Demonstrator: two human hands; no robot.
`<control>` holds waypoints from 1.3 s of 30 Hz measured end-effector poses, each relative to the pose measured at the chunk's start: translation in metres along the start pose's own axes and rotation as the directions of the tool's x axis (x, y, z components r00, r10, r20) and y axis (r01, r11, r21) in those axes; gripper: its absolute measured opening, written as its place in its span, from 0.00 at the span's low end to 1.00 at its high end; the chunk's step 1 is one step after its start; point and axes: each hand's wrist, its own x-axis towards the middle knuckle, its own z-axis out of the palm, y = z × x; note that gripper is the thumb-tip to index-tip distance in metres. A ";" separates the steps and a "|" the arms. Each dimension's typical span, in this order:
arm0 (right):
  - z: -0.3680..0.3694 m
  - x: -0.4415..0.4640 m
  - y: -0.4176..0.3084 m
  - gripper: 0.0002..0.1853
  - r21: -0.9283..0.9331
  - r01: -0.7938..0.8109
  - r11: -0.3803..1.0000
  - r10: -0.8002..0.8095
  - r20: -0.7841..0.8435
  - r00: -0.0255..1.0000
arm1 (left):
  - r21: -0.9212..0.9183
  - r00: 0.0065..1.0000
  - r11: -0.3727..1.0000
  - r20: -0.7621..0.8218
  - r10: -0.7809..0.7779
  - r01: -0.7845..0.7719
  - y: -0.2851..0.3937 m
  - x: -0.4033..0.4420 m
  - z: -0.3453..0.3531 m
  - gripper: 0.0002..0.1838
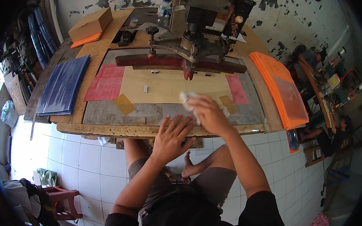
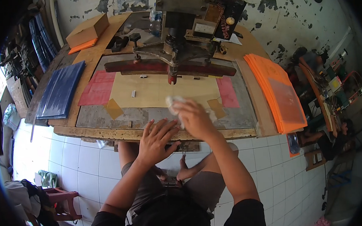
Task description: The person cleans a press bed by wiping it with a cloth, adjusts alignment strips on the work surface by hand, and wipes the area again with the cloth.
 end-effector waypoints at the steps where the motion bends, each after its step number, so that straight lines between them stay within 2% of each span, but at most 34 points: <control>1: -0.005 0.000 -0.016 0.17 0.146 0.021 0.989 -0.022 0.006 1.000 | 0.001 1.000 1.000 0.000 -0.001 0.001 0.000 0.001 0.000 0.28; 5: -0.020 -0.023 0.046 0.17 -0.030 -0.212 0.977 0.209 -0.073 0.975 | -0.006 1.000 1.000 0.019 -0.004 0.004 0.001 0.002 -0.004 0.27; 7: -0.036 -0.040 0.098 0.18 0.053 -0.393 0.918 0.397 -0.163 0.904 | -0.004 1.000 1.000 0.019 -0.004 0.004 0.002 0.003 -0.005 0.26; 10: -0.046 -0.059 0.132 0.18 -0.220 -0.550 0.806 0.460 -0.353 0.815 | 0.004 1.000 1.000 0.013 -0.004 0.004 0.003 0.002 -0.005 0.26; 12: -0.038 -0.056 0.114 0.18 -0.246 -0.524 0.816 0.475 -0.233 0.849 | 0.006 1.000 1.000 0.009 0.001 -0.001 0.003 0.003 -0.005 0.26; 14: -0.025 -0.048 0.046 0.19 -0.170 -0.311 0.935 0.291 -0.133 0.948 | -0.002 1.000 1.000 -0.004 -0.009 0.009 0.003 0.003 -0.004 0.26; 16: -0.025 -0.047 -0.011 0.20 -0.067 -0.050 0.996 0.047 -0.038 0.998 | -0.007 1.000 1.000 -0.006 -0.020 0.020 0.004 0.003 -0.003 0.26; 19: -0.044 -0.055 0.020 0.21 0.096 -0.196 0.976 0.199 -0.021 0.980 | -0.001 1.000 1.000 0.003 -0.019 0.019 0.003 0.002 -0.004 0.26; 21: -0.049 -0.064 0.078 0.21 0.098 -0.384 0.918 0.395 -0.151 0.906 | 0.006 1.000 1.000 -0.002 -0.013 0.013 0.003 0.002 -0.004 0.26; 24: -0.035 -0.066 0.094 0.20 -0.234 -0.527 0.817 0.457 -0.294 0.839 | 0.012 1.000 1.000 -0.003 -0.014 0.014 0.003 0.002 -0.003 0.26; 25: -0.036 -0.054 0.054 0.19 -0.278 -0.539 0.795 0.474 -0.270 0.838 | 0.018 1.000 1.000 -0.004 -0.011 0.011 0.002 0.002 -0.003 0.26; 27: -0.012 -0.054 0.004 0.19 -0.183 -0.421 0.888 0.372 -0.248 0.894 | 0.026 1.000 1.000 -0.011 -0.014 0.015 0.003 0.002 -0.001 0.26; 30: -0.018 -0.053 -0.053 0.19 -0.019 -0.036 0.999 0.034 -0.085 0.996 | 0.020 0.999 0.999 -0.016 -0.031 0.031 0.003 0.002 -0.001 0.26; 33: -0.037 -0.063 -0.014 0.20 0.071 -0.204 0.976 0.207 -0.049 0.977 | 0.021 0.999 0.999 0.005 -0.040 0.040 0.004 0.003 -0.003 0.25; 36: -0.025 -0.058 -0.010 0.21 -0.154 -0.365 0.918 0.336 -0.188 0.923 | 0.001 0.998 0.999 0.018 -0.052 0.052 0.000 0.000 0.004 0.24; 37: -0.023 -0.053 -0.028 0.21 -0.116 -0.359 0.926 0.343 -0.138 0.929 | -0.001 0.998 0.998 0.012 -0.059 0.059 0.001 0.002 0.002 0.24; 39: -0.016 -0.051 -0.049 0.21 -0.053 -0.207 0.977 0.201 -0.095 0.975 | -0.007 0.997 0.997 0.001 -0.078 0.078 0.003 0.004 -0.003 0.24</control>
